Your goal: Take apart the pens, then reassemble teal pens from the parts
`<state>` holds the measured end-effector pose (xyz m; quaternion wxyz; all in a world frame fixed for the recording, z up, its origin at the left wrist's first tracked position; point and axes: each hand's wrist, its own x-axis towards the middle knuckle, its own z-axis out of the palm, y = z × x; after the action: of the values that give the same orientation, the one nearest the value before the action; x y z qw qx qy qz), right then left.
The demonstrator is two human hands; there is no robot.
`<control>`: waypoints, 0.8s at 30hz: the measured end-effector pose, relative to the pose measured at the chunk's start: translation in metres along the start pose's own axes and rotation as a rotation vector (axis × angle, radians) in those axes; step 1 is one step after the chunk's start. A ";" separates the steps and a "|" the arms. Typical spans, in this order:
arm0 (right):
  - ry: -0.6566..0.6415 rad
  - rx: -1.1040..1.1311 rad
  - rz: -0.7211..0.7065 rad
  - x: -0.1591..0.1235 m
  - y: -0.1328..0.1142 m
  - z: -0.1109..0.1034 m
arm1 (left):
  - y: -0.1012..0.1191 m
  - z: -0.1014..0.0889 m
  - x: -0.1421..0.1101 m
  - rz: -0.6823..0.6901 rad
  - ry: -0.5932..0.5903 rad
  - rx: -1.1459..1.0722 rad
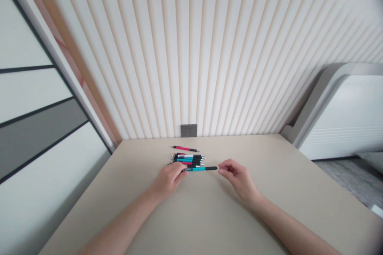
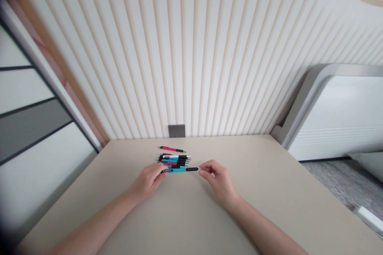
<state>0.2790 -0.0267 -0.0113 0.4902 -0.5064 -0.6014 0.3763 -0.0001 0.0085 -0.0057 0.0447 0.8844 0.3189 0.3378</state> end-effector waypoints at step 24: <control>-0.090 0.026 0.004 -0.021 -0.006 0.004 | 0.001 -0.001 -0.002 0.144 -0.054 0.044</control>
<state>0.2735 -0.0480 -0.0108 0.4684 -0.4838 -0.6170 0.4073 -0.0017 0.0066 -0.0058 0.0094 0.9146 0.2607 0.3088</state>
